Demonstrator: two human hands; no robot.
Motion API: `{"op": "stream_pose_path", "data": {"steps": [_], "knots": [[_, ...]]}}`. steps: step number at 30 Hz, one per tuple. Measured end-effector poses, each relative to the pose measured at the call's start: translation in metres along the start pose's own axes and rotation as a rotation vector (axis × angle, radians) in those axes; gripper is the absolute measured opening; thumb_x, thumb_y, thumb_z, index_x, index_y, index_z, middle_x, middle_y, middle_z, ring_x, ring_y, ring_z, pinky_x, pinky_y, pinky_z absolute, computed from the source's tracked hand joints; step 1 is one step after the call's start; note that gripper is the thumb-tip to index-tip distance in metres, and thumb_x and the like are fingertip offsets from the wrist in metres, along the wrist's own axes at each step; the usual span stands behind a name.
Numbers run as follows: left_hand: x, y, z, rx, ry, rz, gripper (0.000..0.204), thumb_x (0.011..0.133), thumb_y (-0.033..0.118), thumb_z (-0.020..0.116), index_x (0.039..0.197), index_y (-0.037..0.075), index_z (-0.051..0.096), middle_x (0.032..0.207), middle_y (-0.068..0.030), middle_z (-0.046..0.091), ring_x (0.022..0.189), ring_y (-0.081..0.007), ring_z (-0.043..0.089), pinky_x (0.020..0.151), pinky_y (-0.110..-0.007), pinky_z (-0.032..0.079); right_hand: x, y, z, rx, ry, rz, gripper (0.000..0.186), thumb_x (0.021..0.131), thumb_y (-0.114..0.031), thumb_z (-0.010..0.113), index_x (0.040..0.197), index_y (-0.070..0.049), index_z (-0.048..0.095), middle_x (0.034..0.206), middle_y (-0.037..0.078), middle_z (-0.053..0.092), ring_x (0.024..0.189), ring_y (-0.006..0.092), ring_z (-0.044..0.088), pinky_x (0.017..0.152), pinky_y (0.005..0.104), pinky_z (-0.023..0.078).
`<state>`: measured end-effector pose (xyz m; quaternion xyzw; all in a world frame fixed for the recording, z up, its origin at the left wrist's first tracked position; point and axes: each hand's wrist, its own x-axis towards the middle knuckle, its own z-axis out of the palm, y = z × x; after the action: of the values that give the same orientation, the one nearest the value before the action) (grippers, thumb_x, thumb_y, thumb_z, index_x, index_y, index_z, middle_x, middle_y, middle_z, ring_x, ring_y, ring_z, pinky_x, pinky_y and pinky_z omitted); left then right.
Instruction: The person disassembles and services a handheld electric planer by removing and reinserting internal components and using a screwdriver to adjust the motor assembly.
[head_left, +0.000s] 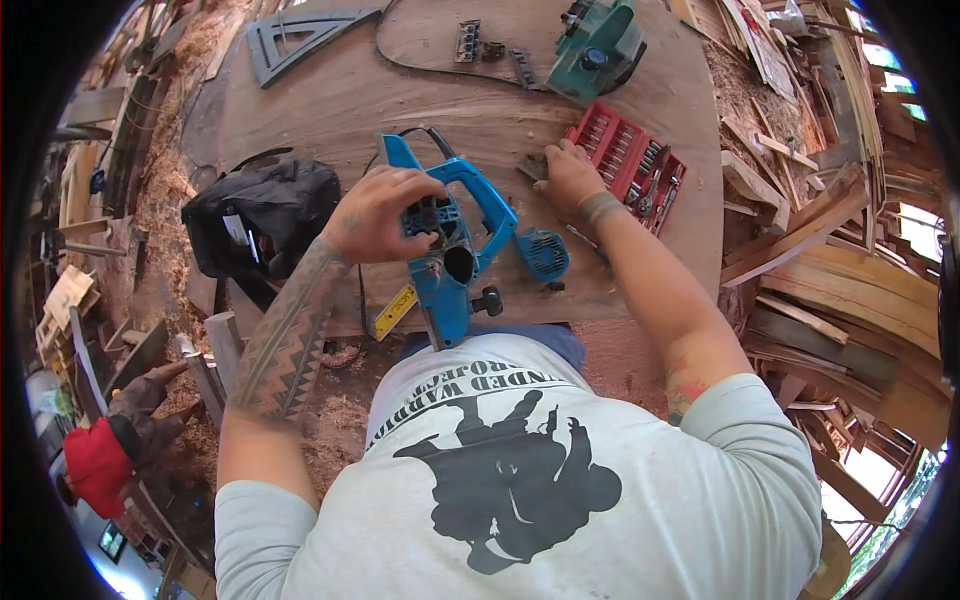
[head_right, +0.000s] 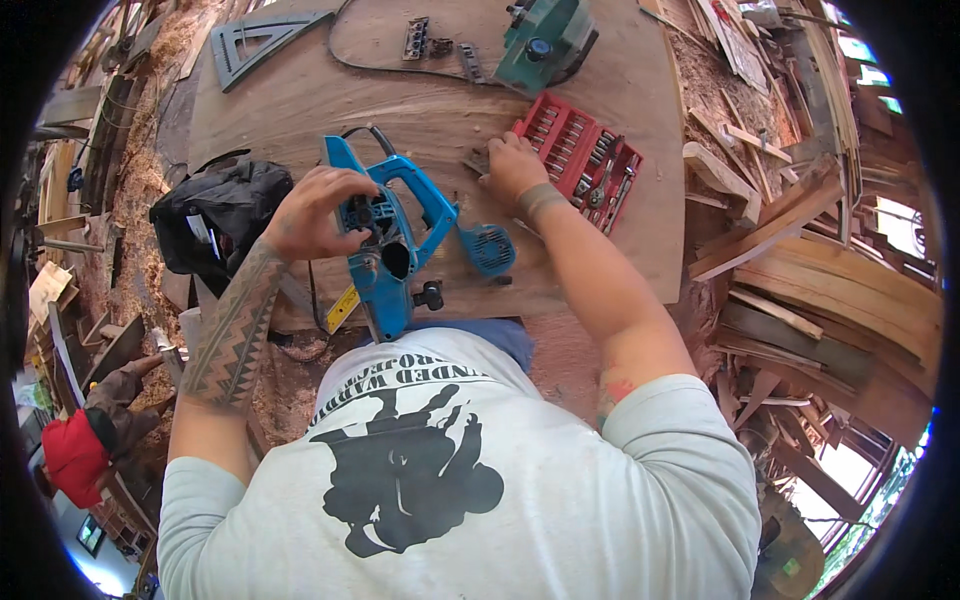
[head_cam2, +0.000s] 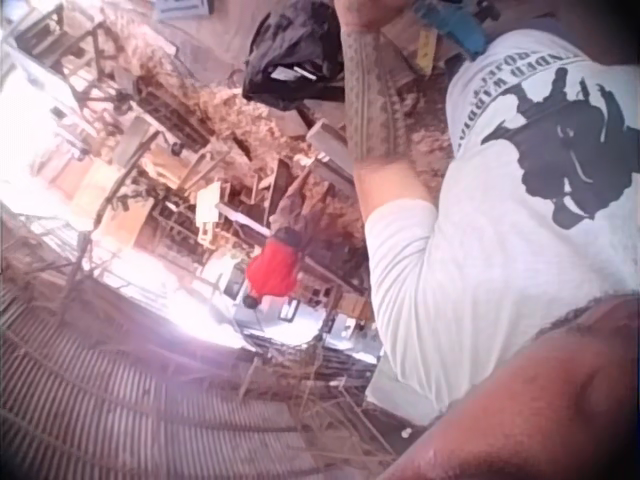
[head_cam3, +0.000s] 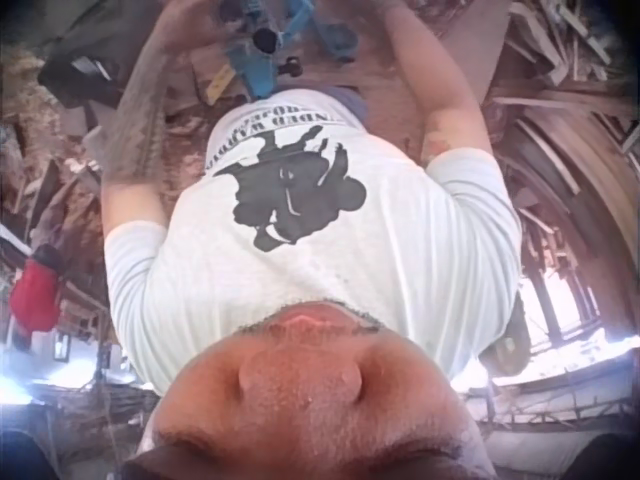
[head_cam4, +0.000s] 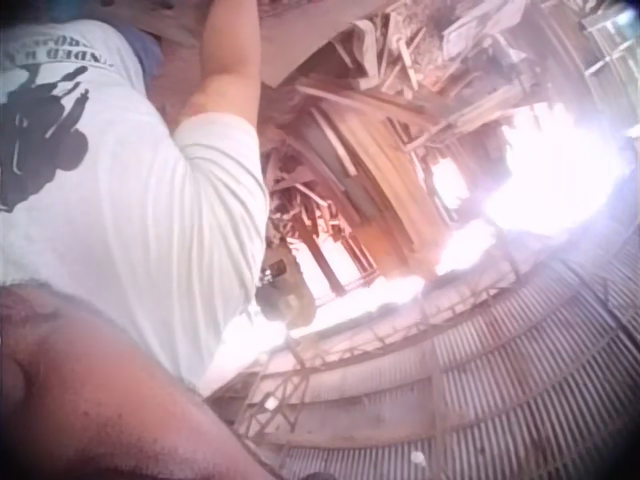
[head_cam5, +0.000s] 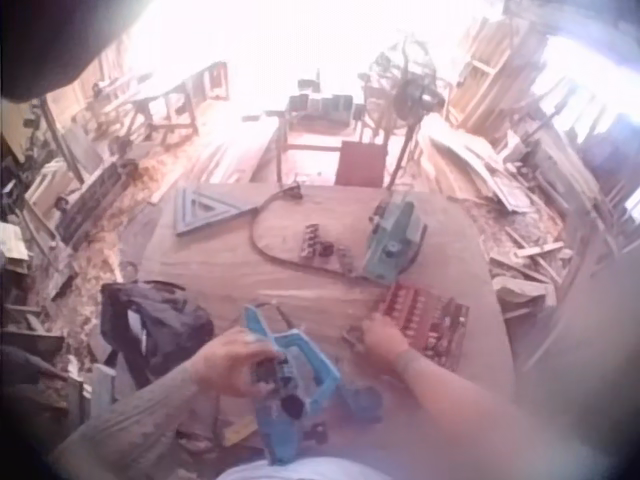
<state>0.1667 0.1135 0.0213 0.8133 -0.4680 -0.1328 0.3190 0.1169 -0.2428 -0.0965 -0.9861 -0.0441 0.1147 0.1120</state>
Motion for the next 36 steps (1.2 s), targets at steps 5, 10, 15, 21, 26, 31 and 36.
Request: {"op": "stream_pose_path", "data": {"steps": [5,10,15,21,26,31,36], "knots": [[0.012,-0.005,-0.006,-0.001,-0.16,0.087,0.026,0.084,0.016,0.087,0.109,0.015,0.081,0.13,-0.0092,0.073,0.12,-0.0308,0.071,0.103,-0.046,0.056,-0.001,0.004,0.006,0.068,-0.078,0.023,0.037,0.092,-0.019,0.079,0.122,-0.004,0.064,0.132,0.02,0.063,0.13,0.0409,0.062,0.109,0.049,0.053],[0.004,-0.003,-0.012,-0.074,-0.273,-0.045,0.014,0.091,0.019,0.085,0.105,0.017,0.083,0.136,-0.0112,0.074,0.126,-0.0321,0.071,0.101,-0.046,0.059,-0.029,-0.011,-0.017,0.182,0.314,0.033,0.042,0.095,-0.028,0.078,0.125,-0.004,0.061,0.127,0.018,0.064,0.125,0.0425,0.064,0.104,0.0484,0.055],[0.006,-0.003,-0.01,0.034,-0.217,0.074,0.016,0.092,0.019,0.086,0.107,0.017,0.082,0.137,-0.0122,0.073,0.124,-0.0355,0.071,0.101,-0.047,0.059,-0.118,0.042,0.004,0.156,0.054,0.129,0.043,0.095,-0.031,0.078,0.126,-0.006,0.061,0.126,0.018,0.063,0.123,0.0424,0.064,0.104,0.0486,0.055],[-0.009,-0.011,0.011,0.032,-0.076,0.125,0.021,0.092,0.018,0.086,0.112,0.016,0.082,0.138,-0.0126,0.073,0.131,-0.0381,0.069,0.106,-0.049,0.056,-0.148,0.05,0.04,0.037,0.072,-0.01,0.034,0.093,-0.021,0.074,0.121,-0.007,0.061,0.114,0.018,0.066,0.116,0.0404,0.067,0.1,0.0507,0.056],[-0.021,-0.013,0.021,0.017,0.01,0.114,0.024,0.092,0.016,0.086,0.116,0.018,0.082,0.143,-0.0139,0.071,0.141,-0.0401,0.063,0.113,-0.053,0.052,-0.152,0.045,0.039,0.168,-0.013,0.03,0.029,0.094,-0.015,0.072,0.12,-0.006,0.062,0.112,0.017,0.067,0.112,0.04,0.067,0.097,0.0504,0.055],[-0.02,-0.011,0.036,0.116,0.105,0.139,0.031,0.092,0.016,0.085,0.123,0.019,0.08,0.151,-0.0184,0.066,0.142,-0.0443,0.061,0.12,-0.057,0.046,-0.156,-0.047,-0.031,0.686,0.091,-0.201,0.019,0.102,-0.014,0.066,0.116,-0.001,0.064,0.112,0.019,0.068,0.107,0.0412,0.066,0.093,0.0482,0.054],[-0.029,-0.013,0.044,0.144,0.171,0.113,0.033,0.092,0.017,0.085,0.124,0.019,0.079,0.152,-0.0203,0.064,0.14,-0.0425,0.063,0.121,-0.058,0.046,-0.133,-0.124,-0.028,0.886,-0.115,-0.137,0.02,0.102,-0.015,0.066,0.113,0.001,0.067,0.109,0.024,0.068,0.109,0.045,0.065,0.096,0.0532,0.052]]}}
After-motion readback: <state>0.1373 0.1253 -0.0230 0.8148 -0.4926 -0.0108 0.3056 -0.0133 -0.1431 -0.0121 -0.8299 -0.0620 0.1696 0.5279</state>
